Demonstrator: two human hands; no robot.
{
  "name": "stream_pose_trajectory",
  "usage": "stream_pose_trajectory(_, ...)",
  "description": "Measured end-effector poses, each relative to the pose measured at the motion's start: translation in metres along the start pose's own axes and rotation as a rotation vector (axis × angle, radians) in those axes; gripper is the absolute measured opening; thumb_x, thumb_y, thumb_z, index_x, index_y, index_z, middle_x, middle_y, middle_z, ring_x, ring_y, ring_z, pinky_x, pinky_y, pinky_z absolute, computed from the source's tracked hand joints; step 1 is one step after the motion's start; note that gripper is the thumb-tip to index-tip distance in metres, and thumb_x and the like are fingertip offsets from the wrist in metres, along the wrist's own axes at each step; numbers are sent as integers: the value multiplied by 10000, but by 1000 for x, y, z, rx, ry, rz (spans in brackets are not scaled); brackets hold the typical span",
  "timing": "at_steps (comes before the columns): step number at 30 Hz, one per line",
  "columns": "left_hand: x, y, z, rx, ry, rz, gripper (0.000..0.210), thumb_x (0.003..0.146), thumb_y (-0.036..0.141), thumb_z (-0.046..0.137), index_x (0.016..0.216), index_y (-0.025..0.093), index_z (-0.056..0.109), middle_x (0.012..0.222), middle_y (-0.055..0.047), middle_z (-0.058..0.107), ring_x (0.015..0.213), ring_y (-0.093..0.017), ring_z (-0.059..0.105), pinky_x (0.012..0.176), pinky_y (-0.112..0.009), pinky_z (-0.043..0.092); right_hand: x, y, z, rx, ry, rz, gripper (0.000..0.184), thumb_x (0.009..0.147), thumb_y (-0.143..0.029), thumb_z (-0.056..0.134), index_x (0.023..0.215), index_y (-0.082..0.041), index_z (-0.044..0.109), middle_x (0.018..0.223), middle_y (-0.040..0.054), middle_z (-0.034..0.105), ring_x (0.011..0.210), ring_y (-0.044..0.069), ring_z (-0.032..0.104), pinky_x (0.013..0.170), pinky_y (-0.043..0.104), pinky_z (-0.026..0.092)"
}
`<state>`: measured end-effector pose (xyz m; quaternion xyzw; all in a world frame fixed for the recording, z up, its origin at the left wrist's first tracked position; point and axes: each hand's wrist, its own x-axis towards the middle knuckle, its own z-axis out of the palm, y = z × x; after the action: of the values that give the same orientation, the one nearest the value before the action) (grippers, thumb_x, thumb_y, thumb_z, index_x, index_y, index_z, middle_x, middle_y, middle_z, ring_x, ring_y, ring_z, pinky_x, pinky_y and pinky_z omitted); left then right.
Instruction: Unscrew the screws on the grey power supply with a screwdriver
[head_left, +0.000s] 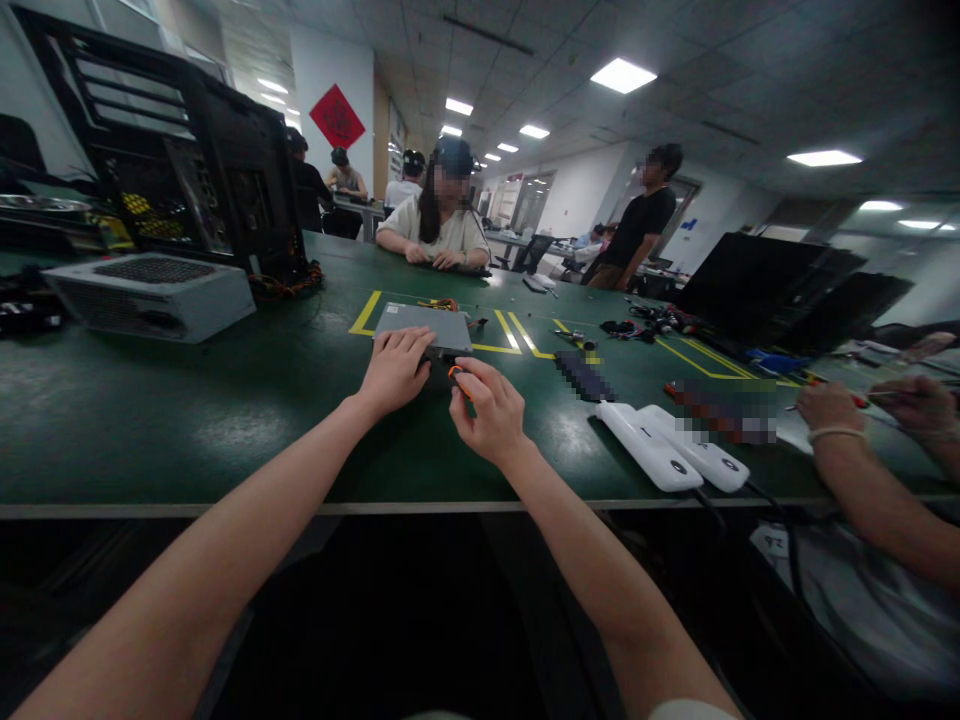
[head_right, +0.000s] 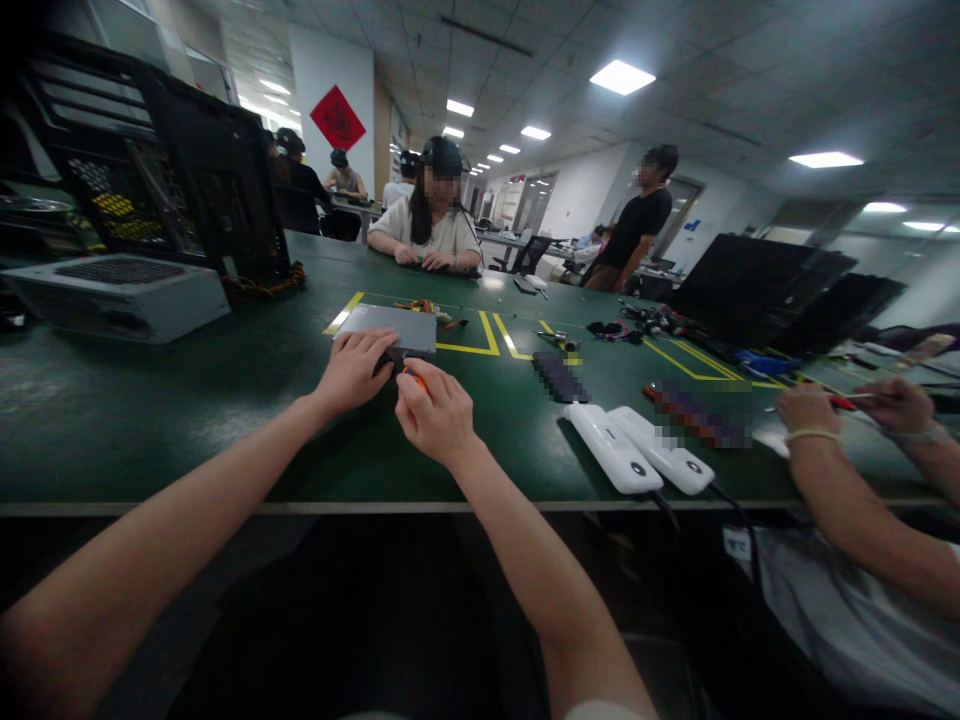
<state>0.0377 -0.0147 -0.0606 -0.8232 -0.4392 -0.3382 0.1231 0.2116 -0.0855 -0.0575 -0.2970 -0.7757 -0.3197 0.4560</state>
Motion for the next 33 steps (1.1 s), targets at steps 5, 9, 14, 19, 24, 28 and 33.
stream_pose_trajectory(5,0,0,1,0,1,1,447,852,232,420,1296,195,450,1366,-95,479,1257,-253,404,1023,-434,259,1,1,-1,-17,28,7,278,864,-187,538,1119,-233,436,1089,69,609,954,137,625,733,228,506)
stream_pose_trajectory(9,0,0,0,6,8,7,444,856,233,415,1295,185,450,1365,-97,480,1258,-252,405,1022,-431,265,2,1,-2,23,40,28,271,864,-187,514,1121,-224,439,1084,78,609,977,161,618,773,276,510)
stream_pose_trajectory(14,0,0,-1,8,-5,3,451,853,236,416,1301,197,444,1368,-93,478,1259,-254,405,1023,-437,264,1,2,-1,7,51,25,294,859,-177,530,1140,-225,457,1040,65,632,940,153,626,759,255,501)
stream_pose_trajectory(19,0,1,-1,-8,-3,-9,459,848,227,414,1305,200,443,1370,-93,476,1264,-256,399,1031,-444,253,1,4,-2,40,74,50,274,863,-198,513,1131,-216,460,1002,66,634,943,161,620,781,276,503)
stream_pose_trajectory(24,0,1,-1,4,-6,-3,460,847,232,415,1305,202,441,1370,-89,477,1261,-253,402,1029,-440,256,0,4,-3,17,44,36,318,867,-184,498,1176,-217,429,1046,69,624,959,155,616,762,258,500)
stream_pose_trajectory(28,1,1,-1,10,0,-5,449,848,232,418,1294,191,453,1363,-96,483,1253,-252,409,1025,-436,260,0,4,-3,-8,53,25,217,860,-214,547,1067,-218,482,921,41,646,859,144,621,722,249,482)
stream_pose_trajectory(33,1,1,-1,12,-7,-9,452,851,236,416,1301,205,447,1368,-86,480,1256,-251,406,1025,-438,258,1,0,-3,31,5,-25,209,847,-169,502,1054,-196,512,1031,81,619,938,161,593,776,279,471)
